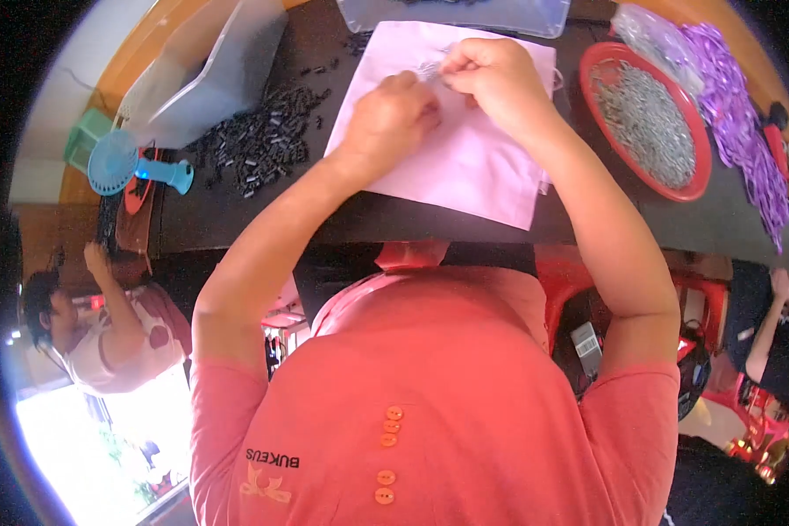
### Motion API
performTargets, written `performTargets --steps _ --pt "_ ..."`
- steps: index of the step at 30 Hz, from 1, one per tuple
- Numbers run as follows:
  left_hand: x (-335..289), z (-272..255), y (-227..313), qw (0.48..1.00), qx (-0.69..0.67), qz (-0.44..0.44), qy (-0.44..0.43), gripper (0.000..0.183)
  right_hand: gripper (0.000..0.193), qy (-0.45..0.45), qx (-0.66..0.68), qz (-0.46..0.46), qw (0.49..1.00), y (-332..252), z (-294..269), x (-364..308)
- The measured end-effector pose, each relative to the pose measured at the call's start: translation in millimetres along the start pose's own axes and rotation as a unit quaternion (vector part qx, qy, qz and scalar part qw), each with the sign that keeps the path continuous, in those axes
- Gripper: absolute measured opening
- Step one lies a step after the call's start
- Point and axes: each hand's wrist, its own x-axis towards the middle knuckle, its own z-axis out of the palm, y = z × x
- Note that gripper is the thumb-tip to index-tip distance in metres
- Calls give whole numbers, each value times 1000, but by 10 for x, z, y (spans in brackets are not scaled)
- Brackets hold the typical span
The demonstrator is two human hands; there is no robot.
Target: The person assembles small black plastic connectors by hand at a workstation.
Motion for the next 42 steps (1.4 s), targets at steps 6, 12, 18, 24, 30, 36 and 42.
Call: performTargets --steps 6,12,18,24,30,36,42 --pt "63 -107 78 916 -312 -249 -31 12 19 -44 32 -10 998 -262 13 -141" --pt "-20 -452 279 593 -681 -429 30 13 18 -43 39 -40 997 -362 185 -205" --pt "-346 -862 431 708 -537 -459 1 11 6 -68 28 -126 989 -214 295 -249" --pt "-1037 -1090 -152 966 83 -211 127 19 5 -74 -50 -125 988 -221 305 -257" --pt "-1163 -987 -323 950 197 -232 65 25 6 -126 -49 -104 985 -157 359 -259" --pt "-1142 -992 -438 961 161 -212 75 15 7 -133 -76 -98 983 -123 352 -275" --pt "-1102 -995 -502 967 136 -189 101 9 8 -118 -53 -82 988 -195 343 -265"
